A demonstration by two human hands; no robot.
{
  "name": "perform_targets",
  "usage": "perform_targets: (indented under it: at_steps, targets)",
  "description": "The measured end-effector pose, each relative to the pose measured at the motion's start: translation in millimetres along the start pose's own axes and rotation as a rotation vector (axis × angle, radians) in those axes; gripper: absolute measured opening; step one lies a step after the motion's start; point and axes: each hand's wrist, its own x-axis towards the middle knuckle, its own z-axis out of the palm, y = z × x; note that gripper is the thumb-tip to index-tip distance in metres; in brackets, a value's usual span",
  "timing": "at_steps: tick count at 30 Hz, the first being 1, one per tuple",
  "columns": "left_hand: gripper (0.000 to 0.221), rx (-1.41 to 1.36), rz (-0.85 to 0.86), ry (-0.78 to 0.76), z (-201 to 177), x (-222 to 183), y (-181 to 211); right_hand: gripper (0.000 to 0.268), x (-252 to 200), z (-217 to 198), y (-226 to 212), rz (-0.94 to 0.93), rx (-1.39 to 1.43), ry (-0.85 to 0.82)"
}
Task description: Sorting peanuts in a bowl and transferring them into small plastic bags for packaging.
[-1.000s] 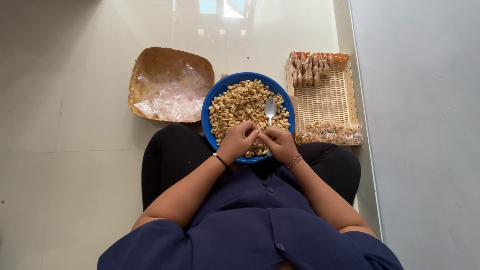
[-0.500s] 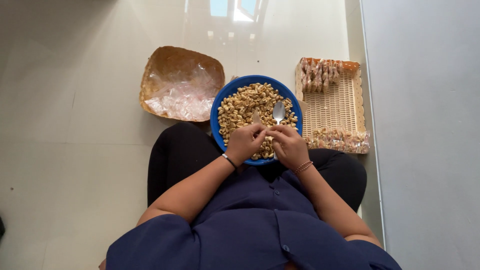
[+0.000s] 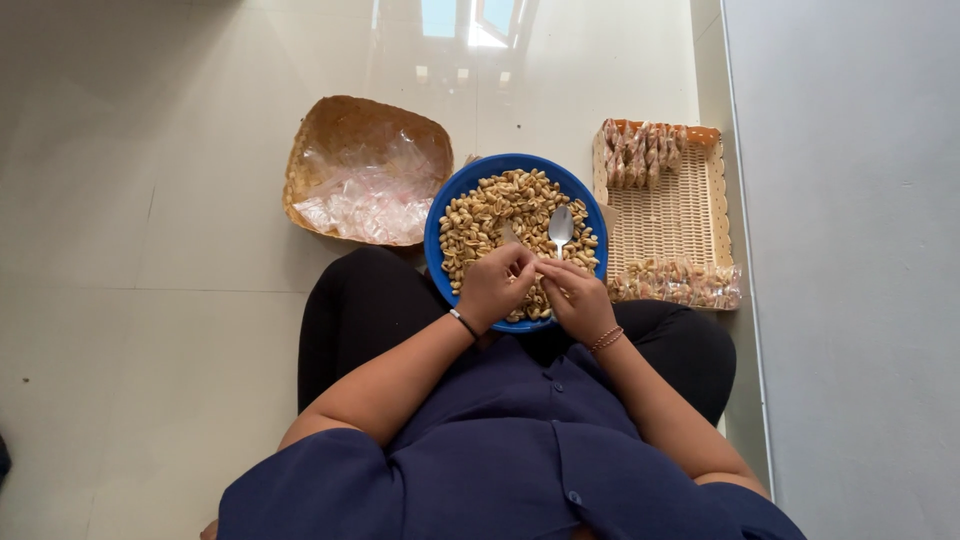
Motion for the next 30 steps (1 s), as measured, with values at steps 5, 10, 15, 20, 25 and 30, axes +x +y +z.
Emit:
perform_targets:
  at_steps: [5,10,15,20,25,30]
  targets:
    - [0.008,-0.160,-0.099,-0.067,0.8,2.5,-6.9,0.023,2.0,-2.5,-4.8,0.017,0.091,0.023]
    - [0.005,-0.041,-0.052,-0.106,-4.3,4.4,-4.8,0.023,1.8,-6.8,-2.7,-0.007,0.000,0.027]
    - [0.011,0.124,0.017,-0.107,-0.3,1.6,-7.7,0.033,14.6,-11.7,-15.8,-0.229,-0.270,-0.036]
    - [0.008,0.068,0.195,-0.065,-10.1,5.9,11.6,0.017,3.2,-8.6,3.9,-0.132,-0.198,-0.071]
    - [0.041,0.216,0.526,0.097,-10.4,17.8,-9.7,0.009,11.3,-17.9,-1.3,-0.200,-0.270,-0.015]
    - [0.058,0.408,0.515,-0.209,1.9,10.8,-35.0,0.011,17.3,-16.6,-7.2,-0.418,-0.571,0.043]
